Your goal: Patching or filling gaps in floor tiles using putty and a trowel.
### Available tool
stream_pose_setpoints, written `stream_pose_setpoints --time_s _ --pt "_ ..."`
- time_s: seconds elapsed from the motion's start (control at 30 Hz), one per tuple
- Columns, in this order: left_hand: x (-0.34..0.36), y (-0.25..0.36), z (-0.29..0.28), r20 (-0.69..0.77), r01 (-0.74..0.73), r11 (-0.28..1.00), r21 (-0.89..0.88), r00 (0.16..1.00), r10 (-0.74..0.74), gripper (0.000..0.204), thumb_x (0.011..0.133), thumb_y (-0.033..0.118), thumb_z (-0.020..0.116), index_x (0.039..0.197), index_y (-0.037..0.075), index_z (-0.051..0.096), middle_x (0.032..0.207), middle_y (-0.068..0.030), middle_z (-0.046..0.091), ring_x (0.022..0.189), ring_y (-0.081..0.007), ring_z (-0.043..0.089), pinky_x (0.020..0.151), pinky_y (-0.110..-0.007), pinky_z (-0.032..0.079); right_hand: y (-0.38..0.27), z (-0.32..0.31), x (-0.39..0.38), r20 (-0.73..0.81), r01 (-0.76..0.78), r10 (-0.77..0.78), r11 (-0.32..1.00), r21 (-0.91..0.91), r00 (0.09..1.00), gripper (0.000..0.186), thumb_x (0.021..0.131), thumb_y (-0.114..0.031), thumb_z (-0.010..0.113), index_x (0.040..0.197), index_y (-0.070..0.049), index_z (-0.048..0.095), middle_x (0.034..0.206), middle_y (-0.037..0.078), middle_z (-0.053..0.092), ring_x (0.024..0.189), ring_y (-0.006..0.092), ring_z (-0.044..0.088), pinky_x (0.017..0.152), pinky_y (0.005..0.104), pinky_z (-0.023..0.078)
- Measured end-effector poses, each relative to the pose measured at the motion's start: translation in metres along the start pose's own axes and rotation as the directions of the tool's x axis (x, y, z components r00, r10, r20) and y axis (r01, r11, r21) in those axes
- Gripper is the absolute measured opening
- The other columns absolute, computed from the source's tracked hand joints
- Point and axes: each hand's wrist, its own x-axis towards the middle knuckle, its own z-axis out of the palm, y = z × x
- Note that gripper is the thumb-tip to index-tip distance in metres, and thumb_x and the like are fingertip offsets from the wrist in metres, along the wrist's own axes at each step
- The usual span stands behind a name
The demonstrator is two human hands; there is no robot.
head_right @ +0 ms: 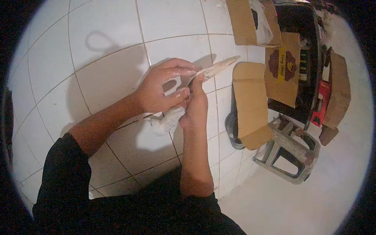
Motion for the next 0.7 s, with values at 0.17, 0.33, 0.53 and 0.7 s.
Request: stream_pose_setpoints --time_s 0.17,0.33,0.53,0.7 --pt "0.008 0.007 -0.002 -0.038 0.153 0.988 -0.011 0.987 -0.153 0.022 0.084 0.008 0.075 0.105 0.002 0.070 0.121 -0.0124 0.069 0.110 -0.0273 0.067 0.095 -0.039 0.054 -0.003 -0.013 0.001 -0.052 0.062 -0.077 0.966 -0.251 0.996 0.055 0.100 -0.059 0.057 0.106 -0.005 0.062 0.076 0.000 0.056 0.061 0.0087 0.048 0.053 0.0258 0.039" --pt "0.005 0.001 -0.006 -0.140 0.209 0.978 -0.014 0.968 -0.209 0.012 0.087 0.006 0.075 0.097 0.002 0.070 0.114 -0.0118 0.070 0.099 -0.0217 0.070 0.081 -0.031 0.057 -0.004 0.001 -0.007 -0.125 0.114 -0.177 0.909 -0.401 0.976 0.048 0.099 -0.048 0.066 0.106 -0.001 0.060 0.076 0.001 0.055 0.056 0.0068 0.044 0.048 0.0232 0.035" --pt "0.013 0.008 -0.009 -0.092 0.231 0.972 -0.034 0.968 -0.233 0.008 0.089 0.005 0.074 0.092 0.001 0.068 0.108 -0.0120 0.069 0.095 -0.0215 0.069 0.081 -0.033 0.059 -0.015 0.000 -0.010 -0.100 0.243 -0.321 0.856 -0.457 0.942 0.044 0.097 -0.041 0.071 0.106 0.000 0.058 0.076 0.003 0.060 0.058 0.0052 0.047 0.049 0.0224 0.035" --pt "0.010 0.005 -0.008 -0.082 0.248 0.968 -0.046 0.965 -0.251 0.009 0.089 0.008 0.074 0.089 0.001 0.069 0.106 -0.0101 0.067 0.091 -0.0202 0.066 0.077 -0.032 0.055 -0.019 -0.005 -0.006 -0.111 0.246 -0.333 0.849 -0.469 0.937 0.041 0.093 -0.036 0.078 0.102 -0.001 0.059 0.074 0.003 0.061 0.053 0.0048 0.046 0.046 0.0218 0.032"
